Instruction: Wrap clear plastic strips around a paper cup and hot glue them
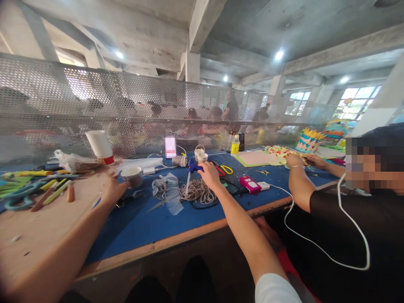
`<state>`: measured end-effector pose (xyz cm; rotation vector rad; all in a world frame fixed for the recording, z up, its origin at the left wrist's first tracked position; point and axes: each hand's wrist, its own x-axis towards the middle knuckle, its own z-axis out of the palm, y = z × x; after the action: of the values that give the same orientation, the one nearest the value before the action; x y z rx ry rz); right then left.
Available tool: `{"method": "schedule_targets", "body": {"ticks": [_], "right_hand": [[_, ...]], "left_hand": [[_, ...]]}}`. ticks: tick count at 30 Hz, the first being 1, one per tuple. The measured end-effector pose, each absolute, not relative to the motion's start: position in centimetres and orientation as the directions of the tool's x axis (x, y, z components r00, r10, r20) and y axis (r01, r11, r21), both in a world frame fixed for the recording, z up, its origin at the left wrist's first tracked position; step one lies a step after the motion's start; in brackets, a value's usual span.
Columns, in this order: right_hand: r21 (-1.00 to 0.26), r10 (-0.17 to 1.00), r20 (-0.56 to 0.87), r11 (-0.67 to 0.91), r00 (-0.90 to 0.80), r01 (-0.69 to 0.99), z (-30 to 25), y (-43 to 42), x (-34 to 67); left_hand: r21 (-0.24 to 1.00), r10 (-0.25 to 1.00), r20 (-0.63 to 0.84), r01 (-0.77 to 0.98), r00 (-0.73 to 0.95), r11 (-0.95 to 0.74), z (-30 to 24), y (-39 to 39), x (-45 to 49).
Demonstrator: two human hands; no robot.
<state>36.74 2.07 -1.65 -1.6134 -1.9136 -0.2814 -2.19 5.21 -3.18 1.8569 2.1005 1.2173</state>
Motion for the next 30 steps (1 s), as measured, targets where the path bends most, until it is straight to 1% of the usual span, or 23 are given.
{"method": "schedule_targets", "body": {"ticks": [2, 3, 4, 5, 6, 8, 9, 11, 14, 16, 19, 24, 30], "right_hand": [[-0.242, 0.788, 0.614, 0.228, -0.033, 0.943, -1.6, 1.5, 37.7], [-0.254, 0.776, 0.631, 0.221, -0.012, 0.942, -1.6, 1.1, 38.3], [-0.266, 0.765, 0.644, 0.21, 0.011, 0.941, -1.7, 0.8, 38.9], [-0.279, 0.756, 0.653, 0.198, 0.035, 0.94, -1.9, 0.5, 39.4], [-0.293, 0.749, 0.66, 0.183, 0.06, 0.939, -2.1, 0.1, 40.0], [-0.315, 0.742, 0.663, 0.152, 0.102, 0.937, -2.5, -0.5, 41.0], [-0.321, 0.742, 0.66, 0.14, 0.116, 0.937, -2.7, -0.7, 41.4], [-0.325, 0.748, 0.651, 0.119, 0.131, 0.938, -3.1, -1.1, 42.1], [-0.325, 0.761, 0.632, 0.09, 0.145, 0.941, -3.5, -1.5, 42.6], [-0.32, 0.775, 0.616, 0.079, 0.144, 0.944, -3.7, -1.5, 42.6], [-0.303, 0.803, 0.586, 0.091, 0.11, 0.948, -3.9, -1.6, 42.2], [-0.273, 0.827, 0.559, 0.11, 0.065, 0.956, -4.0, -2.0, 41.2], [-0.295, 0.796, 0.58, 0.009, 0.172, 0.955, -3.6, -2.3, 41.4]], "left_hand": [[0.602, 0.802, 0.494, 0.797, -0.336, -0.037, -2.3, 4.4, -1.7], [0.585, 0.763, 0.556, 0.807, -0.329, -0.078, -1.9, 3.9, -1.3], [0.556, 0.697, 0.653, 0.813, -0.297, -0.174, -1.6, 3.4, -0.8], [0.514, 0.672, 0.708, 0.81, -0.216, -0.282, -1.4, 2.9, -0.2], [0.489, 0.685, 0.718, 0.791, -0.124, -0.369, -1.4, 2.5, 0.5], [0.454, 0.724, 0.689, 0.761, 0.03, -0.464, -1.7, 1.7, 2.0], [0.422, 0.731, 0.664, 0.73, 0.155, -0.538, -2.0, 1.4, 2.9], [0.36, 0.699, 0.619, 0.66, 0.359, -0.659, -2.7, 1.0, 4.5], [0.288, 0.621, 0.571, 0.577, 0.537, -0.764, -3.7, 0.6, 6.3], [0.265, 0.61, 0.516, 0.565, 0.602, -0.782, -4.1, 0.6, 6.9], [0.247, 0.638, 0.457, 0.6, 0.62, -0.761, -4.5, 0.7, 6.8], [0.252, 0.623, 0.491, 0.585, 0.61, -0.771, -4.7, 1.0, 6.0], [0.297, 0.652, 0.588, 0.621, 0.48, -0.725, -4.6, 1.0, 5.4]]}}
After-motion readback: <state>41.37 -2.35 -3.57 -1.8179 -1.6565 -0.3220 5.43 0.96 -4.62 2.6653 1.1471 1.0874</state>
